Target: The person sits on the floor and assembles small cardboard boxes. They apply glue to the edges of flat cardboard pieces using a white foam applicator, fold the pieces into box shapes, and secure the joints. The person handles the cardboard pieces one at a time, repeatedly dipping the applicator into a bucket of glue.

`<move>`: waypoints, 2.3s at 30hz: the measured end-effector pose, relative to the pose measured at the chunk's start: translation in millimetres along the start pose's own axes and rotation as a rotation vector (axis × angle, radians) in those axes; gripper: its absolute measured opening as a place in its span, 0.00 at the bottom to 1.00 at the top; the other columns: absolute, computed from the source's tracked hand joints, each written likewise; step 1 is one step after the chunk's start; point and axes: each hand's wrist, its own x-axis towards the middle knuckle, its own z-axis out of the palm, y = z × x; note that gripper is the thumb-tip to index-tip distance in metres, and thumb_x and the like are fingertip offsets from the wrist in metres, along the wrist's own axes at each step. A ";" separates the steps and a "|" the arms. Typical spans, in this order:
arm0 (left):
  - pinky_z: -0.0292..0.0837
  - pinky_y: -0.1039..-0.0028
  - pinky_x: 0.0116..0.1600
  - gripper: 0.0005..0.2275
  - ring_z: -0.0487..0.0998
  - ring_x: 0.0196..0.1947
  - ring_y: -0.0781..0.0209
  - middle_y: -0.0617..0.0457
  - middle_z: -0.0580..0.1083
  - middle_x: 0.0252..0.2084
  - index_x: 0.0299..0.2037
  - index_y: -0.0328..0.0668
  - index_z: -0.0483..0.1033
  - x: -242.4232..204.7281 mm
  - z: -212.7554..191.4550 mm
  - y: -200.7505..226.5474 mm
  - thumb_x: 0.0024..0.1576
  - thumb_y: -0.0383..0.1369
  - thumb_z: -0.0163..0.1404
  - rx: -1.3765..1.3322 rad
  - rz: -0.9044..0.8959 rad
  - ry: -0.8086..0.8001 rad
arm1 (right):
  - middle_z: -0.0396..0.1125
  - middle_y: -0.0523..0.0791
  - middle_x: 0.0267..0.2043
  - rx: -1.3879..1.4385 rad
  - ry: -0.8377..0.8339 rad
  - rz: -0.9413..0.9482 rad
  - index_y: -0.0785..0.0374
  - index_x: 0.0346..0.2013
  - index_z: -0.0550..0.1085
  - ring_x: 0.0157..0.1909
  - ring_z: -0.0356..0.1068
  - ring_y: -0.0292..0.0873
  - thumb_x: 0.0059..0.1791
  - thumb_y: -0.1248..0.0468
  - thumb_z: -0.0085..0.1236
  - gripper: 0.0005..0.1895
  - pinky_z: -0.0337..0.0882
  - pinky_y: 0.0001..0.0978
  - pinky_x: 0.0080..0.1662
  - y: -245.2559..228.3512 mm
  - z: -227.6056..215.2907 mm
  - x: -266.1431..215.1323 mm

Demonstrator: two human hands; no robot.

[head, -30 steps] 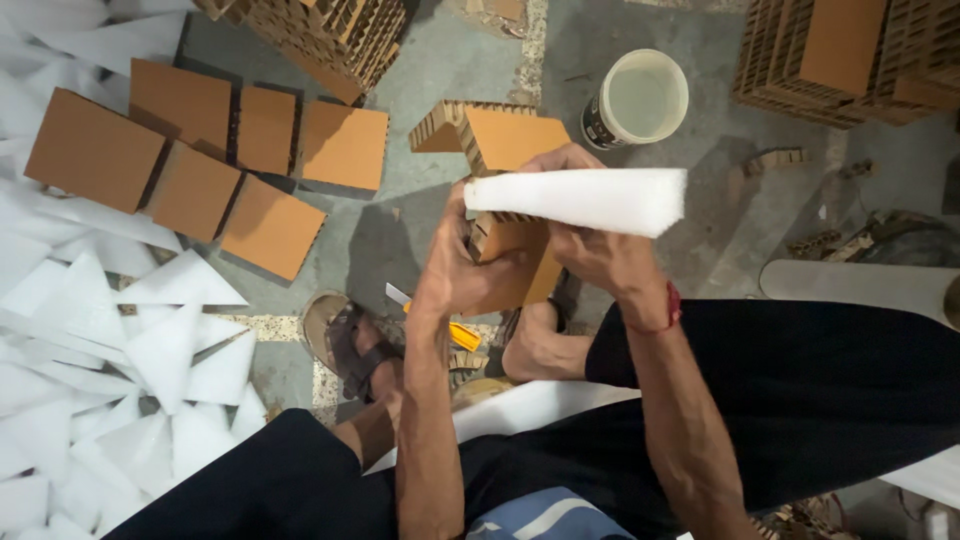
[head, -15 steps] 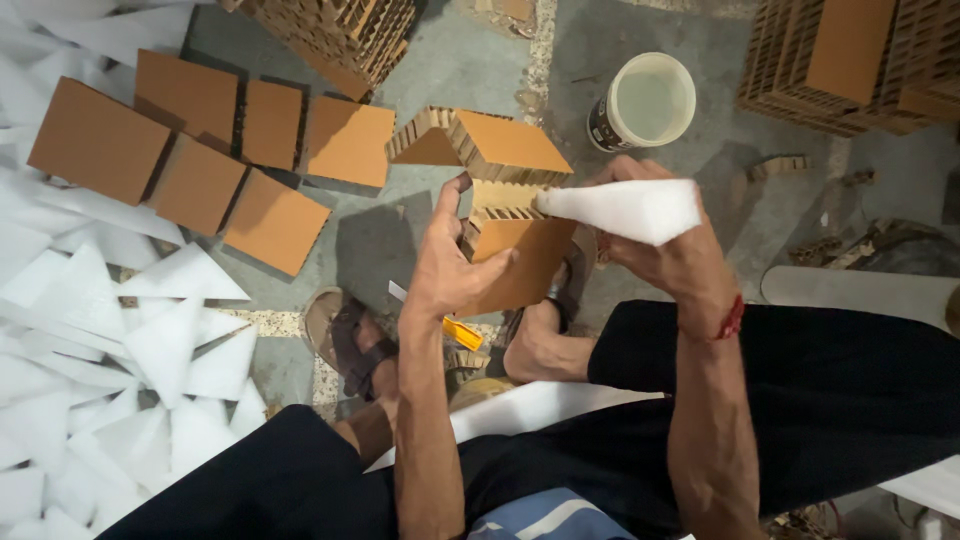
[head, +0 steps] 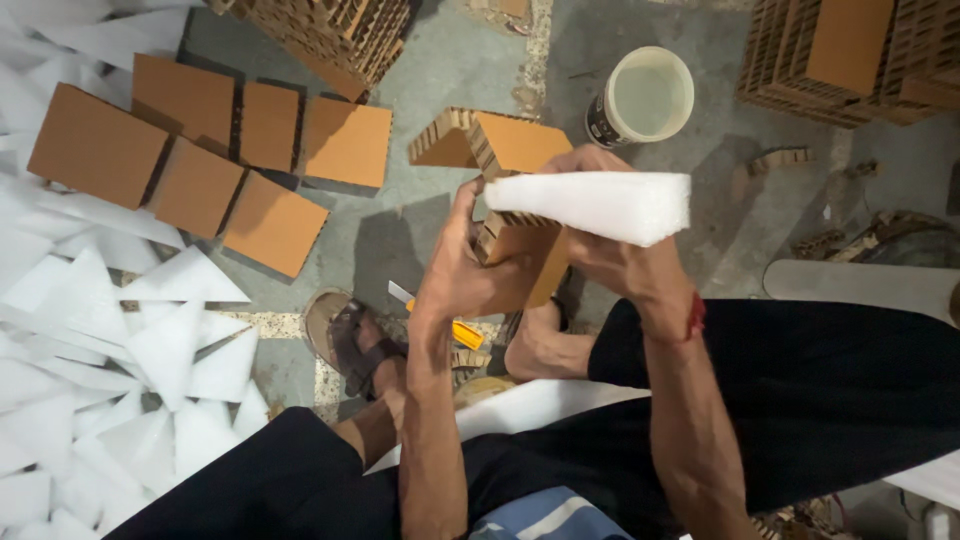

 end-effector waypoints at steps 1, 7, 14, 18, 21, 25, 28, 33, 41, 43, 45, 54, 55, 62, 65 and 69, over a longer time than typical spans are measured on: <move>0.75 0.72 0.55 0.37 0.77 0.51 0.63 0.46 0.76 0.52 0.71 0.32 0.53 0.2 -1.8 2.0 0.50 0.18 0.58 0.028 0.010 -0.002 | 0.72 0.48 0.44 -0.013 -0.003 0.029 0.67 0.47 0.75 0.45 0.74 0.44 0.47 0.78 0.57 0.15 0.73 0.33 0.46 2.4 -2.6 -0.3; 0.76 0.71 0.58 0.39 0.79 0.55 0.60 0.42 0.77 0.54 0.72 0.34 0.49 0.4 -4.8 0.6 0.50 0.17 0.58 -0.057 0.001 -0.024 | 0.73 0.48 0.39 -0.041 0.002 0.176 0.66 0.46 0.77 0.39 0.74 0.42 0.45 0.78 0.60 0.15 0.72 0.33 0.40 15.6 -19.9 -2.8; 0.76 0.70 0.58 0.34 0.76 0.55 0.61 0.43 0.74 0.56 0.70 0.34 0.58 1.4 2.2 -13.5 0.52 0.17 0.60 0.057 0.106 -0.033 | 0.72 0.43 0.46 0.334 -0.027 0.166 0.65 0.52 0.75 0.44 0.71 0.34 0.47 0.79 0.53 0.20 0.73 0.29 0.44 7.3 -5.9 -10.4; 0.77 0.71 0.58 0.36 0.79 0.54 0.61 0.45 0.76 0.55 0.70 0.32 0.55 1.6 -11.1 -7.7 0.51 0.19 0.60 0.005 0.127 -0.012 | 0.73 0.43 0.43 0.201 -0.097 0.210 0.64 0.49 0.75 0.39 0.71 0.33 0.45 0.79 0.53 0.20 0.72 0.26 0.36 23.0 -15.1 -12.1; 0.77 0.71 0.59 0.37 0.80 0.55 0.60 0.45 0.76 0.56 0.70 0.29 0.54 -4.1 -21.0 3.0 0.50 0.20 0.59 -0.027 0.160 0.030 | 0.74 0.44 0.35 -0.050 -0.085 0.259 0.65 0.45 0.76 0.32 0.71 0.37 0.45 0.75 0.65 0.15 0.70 0.30 0.33 45.4 -31.8 -18.3; 0.77 0.70 0.60 0.37 0.81 0.55 0.57 0.43 0.77 0.56 0.69 0.27 0.54 -11.5 -27.2 20.0 0.49 0.20 0.60 -0.036 0.168 0.088 | 0.75 0.48 0.38 -0.308 -0.007 0.146 0.65 0.49 0.78 0.37 0.74 0.45 0.46 0.77 0.65 0.17 0.73 0.36 0.37 77.4 -39.3 -26.4; 0.78 0.70 0.59 0.37 0.81 0.53 0.58 0.43 0.77 0.55 0.70 0.27 0.53 -12.7 -27.9 23.2 0.49 0.20 0.59 -0.089 0.165 0.078 | 0.76 0.46 0.42 -0.066 0.027 0.281 0.63 0.46 0.79 0.43 0.77 0.41 0.50 0.76 0.64 0.12 0.78 0.31 0.40 87.2 -44.5 -30.8; 0.76 0.71 0.62 0.36 0.80 0.56 0.58 0.43 0.77 0.56 0.70 0.27 0.54 -8.8 -28.4 22.8 0.50 0.20 0.59 -0.053 0.186 0.052 | 0.74 0.47 0.41 0.164 0.126 0.304 0.65 0.49 0.76 0.40 0.71 0.39 0.51 0.73 0.64 0.12 0.74 0.32 0.43 64.4 -49.4 -31.8; 0.76 0.71 0.61 0.37 0.79 0.56 0.59 0.44 0.75 0.58 0.70 0.28 0.55 -13.6 -32.9 20.9 0.49 0.20 0.60 -0.052 0.181 0.045 | 0.74 0.48 0.44 -0.014 -0.034 0.173 0.66 0.46 0.78 0.45 0.74 0.43 0.48 0.78 0.61 0.13 0.75 0.36 0.45 57.0 -32.4 -17.1; 0.76 0.70 0.62 0.36 0.80 0.57 0.58 0.44 0.76 0.57 0.70 0.29 0.56 -13.9 -35.3 21.4 0.50 0.19 0.60 -0.038 0.207 0.055 | 0.75 0.49 0.41 -0.149 -0.052 0.236 0.66 0.44 0.80 0.39 0.74 0.43 0.46 0.76 0.63 0.12 0.75 0.36 0.39 66.3 -38.0 -17.6; 0.76 0.70 0.63 0.36 0.79 0.58 0.59 0.45 0.75 0.58 0.70 0.31 0.56 -13.7 -36.2 22.4 0.51 0.19 0.59 -0.088 0.228 0.042 | 0.76 0.48 0.39 -0.122 -0.047 0.371 0.65 0.44 0.81 0.35 0.75 0.43 0.47 0.74 0.64 0.11 0.75 0.35 0.34 75.4 -39.6 -20.6; 0.76 0.72 0.57 0.37 0.80 0.52 0.62 0.46 0.77 0.56 0.73 0.31 0.56 29.5 -34.1 18.2 0.51 0.20 0.59 -0.025 0.149 -0.087 | 0.76 0.46 0.42 0.114 0.561 0.498 0.70 0.47 0.79 0.42 0.77 0.37 0.51 0.71 0.67 0.10 0.77 0.31 0.44 161.3 -45.5 -31.1; 0.76 0.72 0.54 0.38 0.80 0.49 0.63 0.45 0.78 0.54 0.73 0.30 0.56 37.1 -36.3 19.7 0.51 0.20 0.59 -0.002 0.118 -0.116 | 0.77 0.47 0.42 0.068 0.578 0.493 0.71 0.46 0.79 0.42 0.77 0.38 0.50 0.71 0.69 0.11 0.77 0.32 0.45 179.6 -42.6 -27.1; 0.78 0.71 0.58 0.39 0.80 0.55 0.60 0.42 0.77 0.58 0.73 0.30 0.57 75.0 -74.6 -24.2 0.50 0.25 0.62 0.053 0.106 -0.097 | 0.78 0.47 0.37 -0.119 0.567 0.462 0.65 0.40 0.81 0.39 0.80 0.41 0.44 0.67 0.67 0.11 0.78 0.34 0.43 280.9 2.1 -8.8; 0.80 0.70 0.53 0.37 0.81 0.51 0.57 0.40 0.78 0.54 0.68 0.28 0.61 77.5 -93.8 -87.8 0.47 0.30 0.65 0.099 -0.151 0.068 | 0.78 0.49 0.36 -0.318 0.518 0.366 0.62 0.38 0.83 0.39 0.79 0.48 0.41 0.67 0.65 0.11 0.77 0.38 0.42 307.6 29.5 -11.2; 0.79 0.66 0.48 0.33 0.82 0.47 0.51 0.39 0.78 0.50 0.62 0.27 0.66 53.0 -123.9 -151.6 0.46 0.32 0.65 0.247 -0.514 0.230 | 0.78 0.51 0.37 -0.339 0.447 0.406 0.64 0.37 0.82 0.41 0.78 0.53 0.39 0.66 0.66 0.12 0.77 0.42 0.41 330.2 49.6 -16.1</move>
